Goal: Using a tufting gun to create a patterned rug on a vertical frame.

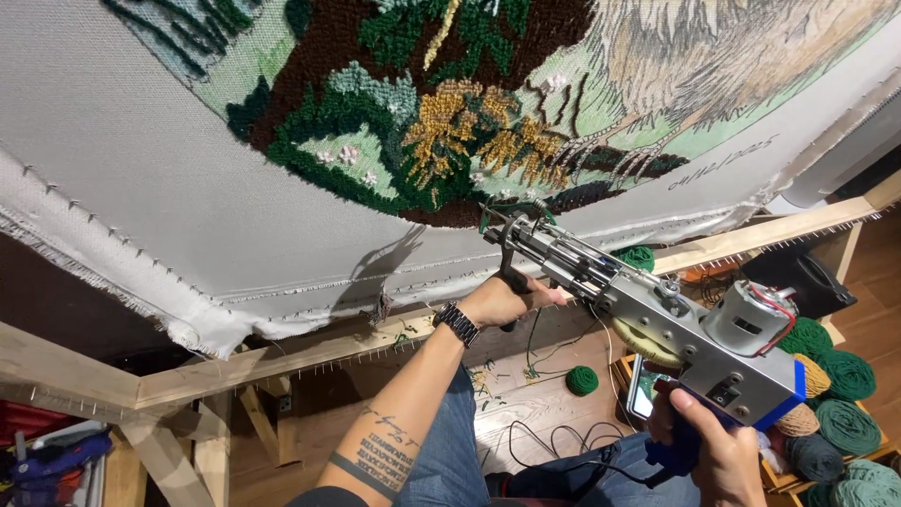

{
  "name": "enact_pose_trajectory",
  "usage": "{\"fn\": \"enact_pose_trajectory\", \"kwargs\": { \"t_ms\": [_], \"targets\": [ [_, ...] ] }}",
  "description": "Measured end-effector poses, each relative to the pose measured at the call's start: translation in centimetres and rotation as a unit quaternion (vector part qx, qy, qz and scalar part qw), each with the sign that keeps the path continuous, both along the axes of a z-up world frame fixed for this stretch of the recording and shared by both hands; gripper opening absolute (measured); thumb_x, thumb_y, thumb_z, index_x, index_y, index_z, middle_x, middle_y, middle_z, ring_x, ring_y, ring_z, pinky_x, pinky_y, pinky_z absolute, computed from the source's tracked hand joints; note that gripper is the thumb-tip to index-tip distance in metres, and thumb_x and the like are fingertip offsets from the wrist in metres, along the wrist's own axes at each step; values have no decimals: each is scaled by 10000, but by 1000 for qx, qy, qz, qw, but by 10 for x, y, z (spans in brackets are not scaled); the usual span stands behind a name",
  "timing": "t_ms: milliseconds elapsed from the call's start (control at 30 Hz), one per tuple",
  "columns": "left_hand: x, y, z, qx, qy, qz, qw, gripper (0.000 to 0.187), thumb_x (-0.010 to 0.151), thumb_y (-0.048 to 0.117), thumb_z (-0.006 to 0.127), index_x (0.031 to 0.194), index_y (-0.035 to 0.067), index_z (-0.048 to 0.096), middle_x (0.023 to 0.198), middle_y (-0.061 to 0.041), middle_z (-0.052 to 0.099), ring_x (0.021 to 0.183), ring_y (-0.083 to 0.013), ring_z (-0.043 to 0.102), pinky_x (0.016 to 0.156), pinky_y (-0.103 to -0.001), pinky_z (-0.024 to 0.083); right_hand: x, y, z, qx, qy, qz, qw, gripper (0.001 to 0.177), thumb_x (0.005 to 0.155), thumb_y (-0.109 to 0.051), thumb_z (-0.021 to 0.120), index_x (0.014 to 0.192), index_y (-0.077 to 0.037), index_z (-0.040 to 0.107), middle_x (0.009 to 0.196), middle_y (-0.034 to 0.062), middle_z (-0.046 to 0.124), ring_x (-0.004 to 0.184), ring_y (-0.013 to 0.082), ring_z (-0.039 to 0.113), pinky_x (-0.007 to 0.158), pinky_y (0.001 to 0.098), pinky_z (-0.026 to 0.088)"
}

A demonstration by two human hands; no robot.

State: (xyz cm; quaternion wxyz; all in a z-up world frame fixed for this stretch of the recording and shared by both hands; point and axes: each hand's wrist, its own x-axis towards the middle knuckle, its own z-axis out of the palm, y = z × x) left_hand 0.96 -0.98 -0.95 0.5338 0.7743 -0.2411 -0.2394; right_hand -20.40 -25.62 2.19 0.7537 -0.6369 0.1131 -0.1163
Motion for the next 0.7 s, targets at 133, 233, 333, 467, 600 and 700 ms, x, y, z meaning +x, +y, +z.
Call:
{"fn": "enact_pose_trajectory", "kwargs": {
  "t_ms": [133, 233, 333, 467, 600, 700],
  "targets": [
    [-6, 4, 15, 14, 36, 44, 998, 293, 929, 473, 677, 1152, 335, 806, 1375, -27, 749, 971, -141, 681, 735, -259, 525, 6, 7, 1, -8, 3, 10, 1000, 309, 966, -157, 633, 769, 21, 476, 590, 160, 476, 453, 282, 447, 465, 427, 415],
    [-9, 4, 24, -26, 183, 100, 978, 711, 729, -167, 465, 1354, 95, 677, 1464, 47, 675, 1198, -73, 684, 438, -209, 428, 13, 14, -2, 6, 51, -37, 998, 280, 964, -162, 666, 820, 12, 500, 607, 145, 467, 491, 273, 434, 471, 407, 371],
    [-10, 7, 22, -98, 101, 109, 984, 466, 781, 439, 805, 1142, 145, 811, 1240, -9, 790, 1167, -75, 674, 994, -214, 504, 19, 24, 1, -43, 69, -101, 992, 259, 934, -135, 733, 800, 32, 587, 604, 153, 543, 456, 264, 494, 403, 380, 421],
    [-13, 15, 36, -53, 117, 137, 982, 753, 675, 587, 770, 1262, 115, 766, 1150, 33, 735, 832, -53, 467, 771, -209, 369, 23, 35, 8, -50, 33, -69, 996, 266, 926, -115, 708, 764, 28, 553, 581, 147, 530, 441, 254, 482, 383, 377, 402],
    [-5, 20, 32, -92, 176, 122, 973, 400, 927, 84, 654, 1323, 73, 707, 1439, -1, 691, 455, 22, 281, 425, -153, 202, 28, 40, 9, -36, 7, -41, 999, 232, 954, -101, 664, 817, 11, 514, 590, 139, 499, 458, 243, 455, 422, 375, 394],
    [6, 19, 17, -36, 137, 128, 982, 573, 879, 130, 609, 1449, 78, 614, 1511, -51, 624, 482, 1, 285, 470, -175, 246, 32, 38, 6, -26, 20, -47, 998, 191, 953, -92, 691, 875, 23, 559, 633, 151, 544, 493, 249, 499, 434, 375, 425]
  ]
}}
